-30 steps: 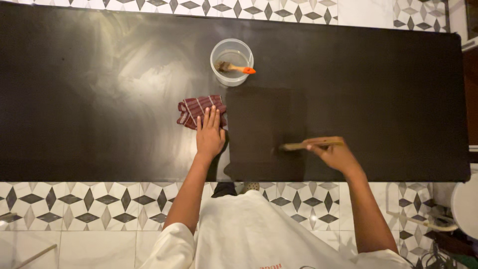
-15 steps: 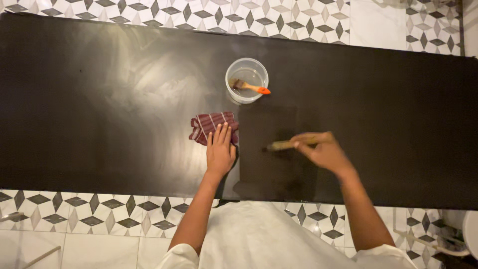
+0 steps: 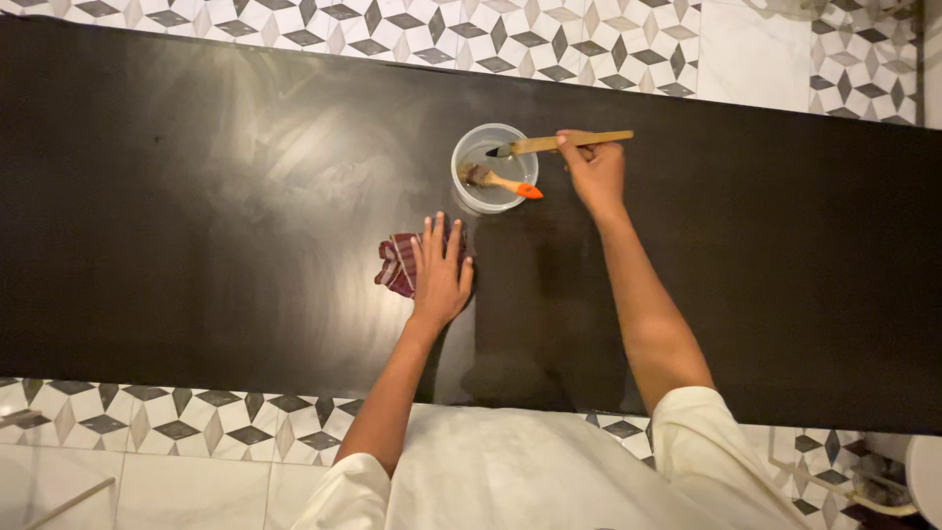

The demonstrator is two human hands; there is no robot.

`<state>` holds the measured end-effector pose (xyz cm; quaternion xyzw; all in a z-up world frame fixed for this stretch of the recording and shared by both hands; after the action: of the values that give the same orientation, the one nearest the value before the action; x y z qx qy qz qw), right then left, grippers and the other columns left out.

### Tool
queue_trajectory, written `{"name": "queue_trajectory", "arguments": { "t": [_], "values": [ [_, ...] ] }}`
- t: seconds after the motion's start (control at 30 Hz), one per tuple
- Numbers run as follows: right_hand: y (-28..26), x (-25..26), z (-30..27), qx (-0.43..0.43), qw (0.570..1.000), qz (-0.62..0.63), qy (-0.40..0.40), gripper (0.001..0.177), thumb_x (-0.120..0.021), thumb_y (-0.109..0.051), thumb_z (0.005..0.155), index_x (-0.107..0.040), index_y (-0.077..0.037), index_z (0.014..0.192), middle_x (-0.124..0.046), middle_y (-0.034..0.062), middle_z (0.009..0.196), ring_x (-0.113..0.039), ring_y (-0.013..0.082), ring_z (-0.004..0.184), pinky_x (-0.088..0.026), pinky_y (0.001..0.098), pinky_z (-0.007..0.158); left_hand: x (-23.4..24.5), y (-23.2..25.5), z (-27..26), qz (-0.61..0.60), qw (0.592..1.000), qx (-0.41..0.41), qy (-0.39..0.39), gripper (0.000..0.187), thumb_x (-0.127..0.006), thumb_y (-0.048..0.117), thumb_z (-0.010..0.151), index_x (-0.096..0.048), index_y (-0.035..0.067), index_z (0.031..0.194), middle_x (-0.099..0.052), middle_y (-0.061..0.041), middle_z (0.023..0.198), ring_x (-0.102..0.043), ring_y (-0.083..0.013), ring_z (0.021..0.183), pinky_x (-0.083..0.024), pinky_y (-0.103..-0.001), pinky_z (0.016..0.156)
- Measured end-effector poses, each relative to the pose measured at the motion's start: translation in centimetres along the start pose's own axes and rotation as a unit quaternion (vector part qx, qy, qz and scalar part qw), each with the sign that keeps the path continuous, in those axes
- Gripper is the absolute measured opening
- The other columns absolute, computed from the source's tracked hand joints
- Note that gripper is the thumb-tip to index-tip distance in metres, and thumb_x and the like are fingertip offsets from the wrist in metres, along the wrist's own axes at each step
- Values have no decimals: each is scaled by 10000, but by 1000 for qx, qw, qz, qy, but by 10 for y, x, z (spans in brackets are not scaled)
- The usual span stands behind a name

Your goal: The person applies a liquid from a container onto a dark wooden surface using a brush and then wipes the area with a cloth.

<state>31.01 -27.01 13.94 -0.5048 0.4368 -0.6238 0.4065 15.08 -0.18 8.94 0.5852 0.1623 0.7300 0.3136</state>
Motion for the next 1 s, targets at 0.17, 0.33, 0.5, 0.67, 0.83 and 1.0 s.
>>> {"name": "queue_trajectory", "arguments": {
  "t": [0.17,0.33,0.5,0.67,0.83,1.0],
  "values": [
    [33,-19,-1,-10,999,38,-5,263,-745,-175,983,-746,46,1126,-778,47,918,-680,64,758,-523,234,631,-12,-16,-8,-38,999,17,-26,681,-606,179,939,-383,-14,1552,-235,-255,1665,-138,-477,1563,-86,-627,1259],
    [50,-19,-8,-34,998,52,-12,466,-780,-283,979,-647,62,1264,-759,113,1052,-701,92,852,-552,234,692,-11,-20,-11,-38,999,1,-29,650,-601,166,935,-416,-12,1532,-259,-245,1662,-141,-475,1564,-88,-622,1267],
    [28,-14,-35,-200,976,-23,-85,555,-712,-475,884,-706,-13,1192,-766,51,1041,-653,92,654,-512,229,519,-12,-20,-12,-24,999,-4,-31,624,-594,158,942,-432,-20,1518,-267,-243,1659,-141,-475,1566,-86,-628,1264],
    [15,-25,-51,-227,967,-63,-98,448,-729,-442,941,-756,0,1007,-786,76,853,-689,95,618,-511,252,514,-14,-19,-11,3,999,-2,-44,596,-586,169,967,-435,-17,1512,-264,-239,1658,-141,-468,1561,-93,-623,1259],
    [-4,-35,-61,-118,984,-121,-63,321,-782,-328,921,-771,-10,963,-785,62,798,-705,88,629,-537,251,558,-12,-5,-17,110,993,16,-37,596,-567,229,984,-423,26,1525,-192,-256,1688,-146,-436,1565,-95,-618,1250],
    [-53,-39,-75,125,973,-192,-26,254,-776,-216,946,-710,19,1016,-733,97,799,-678,158,637,-516,283,592,-14,5,-40,121,991,50,-14,694,-539,302,1011,-316,6,1597,-168,-227,1690,-132,-422,1568,-85,-646,1227]
  ]
}}
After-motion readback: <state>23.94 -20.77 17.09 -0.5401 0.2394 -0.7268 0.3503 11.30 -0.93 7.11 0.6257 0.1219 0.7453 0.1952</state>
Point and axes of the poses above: each hand's wrist, its own z-axis towards the middle knuckle, its own x-axis out of the back of the hand, y = z × x, the point moved 2 cm from there along z, towards the middle knuckle
